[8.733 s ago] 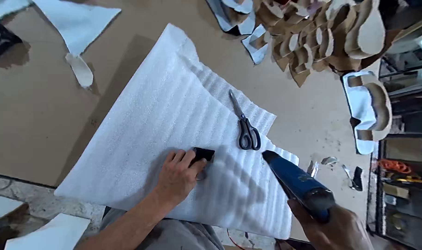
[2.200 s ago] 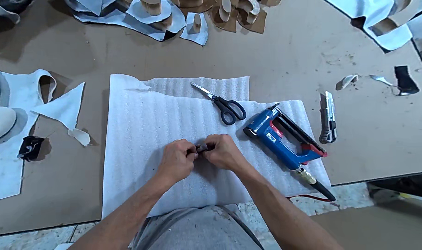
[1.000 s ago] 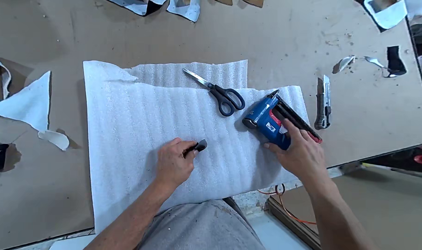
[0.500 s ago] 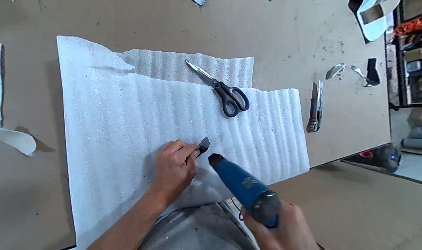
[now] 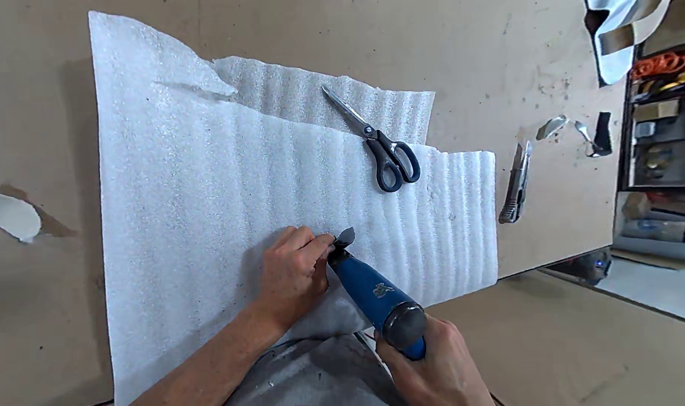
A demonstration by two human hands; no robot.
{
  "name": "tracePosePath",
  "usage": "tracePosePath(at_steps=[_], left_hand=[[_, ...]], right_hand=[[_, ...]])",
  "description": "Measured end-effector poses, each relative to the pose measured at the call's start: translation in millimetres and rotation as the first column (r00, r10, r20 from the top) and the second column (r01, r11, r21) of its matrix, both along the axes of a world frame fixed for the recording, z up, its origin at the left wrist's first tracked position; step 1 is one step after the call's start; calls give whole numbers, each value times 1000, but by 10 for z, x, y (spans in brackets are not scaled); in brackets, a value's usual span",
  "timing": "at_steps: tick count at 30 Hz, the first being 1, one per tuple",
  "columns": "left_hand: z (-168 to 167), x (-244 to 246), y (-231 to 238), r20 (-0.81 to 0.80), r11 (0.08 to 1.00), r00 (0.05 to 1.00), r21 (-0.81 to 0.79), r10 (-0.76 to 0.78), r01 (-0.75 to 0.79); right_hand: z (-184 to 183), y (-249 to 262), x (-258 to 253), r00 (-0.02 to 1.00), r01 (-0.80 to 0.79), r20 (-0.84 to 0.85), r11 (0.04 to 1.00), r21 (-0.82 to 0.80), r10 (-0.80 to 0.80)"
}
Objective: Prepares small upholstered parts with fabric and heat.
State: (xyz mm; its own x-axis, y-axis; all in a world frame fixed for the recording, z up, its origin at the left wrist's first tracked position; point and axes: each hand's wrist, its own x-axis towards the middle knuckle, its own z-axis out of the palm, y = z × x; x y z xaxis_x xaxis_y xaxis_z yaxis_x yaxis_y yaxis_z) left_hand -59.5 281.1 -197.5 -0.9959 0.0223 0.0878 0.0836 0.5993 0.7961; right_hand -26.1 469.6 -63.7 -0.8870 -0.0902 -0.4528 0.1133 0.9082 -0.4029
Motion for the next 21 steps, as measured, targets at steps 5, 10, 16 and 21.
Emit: tracePosePath(at_steps=[5,10,16,21], left_hand=[[21,-14,-1,-23,999,1000,-38,-14,14],[164,-46,-75,169,986,985,155,35,-61],[907,-144,-208,690,808,720,468,-80,-359],[1244,-7,-71,686,843,714,461,-141,-276]], right_hand=[[57,178,7,995,101,0,995,-12,-101],[83,731,-193,956,152,-282,963,221,-86],[-240,754,-461,904,-101,-386,968,230,185],[-92,67,-205,674,-535,-685,821,-197,275]])
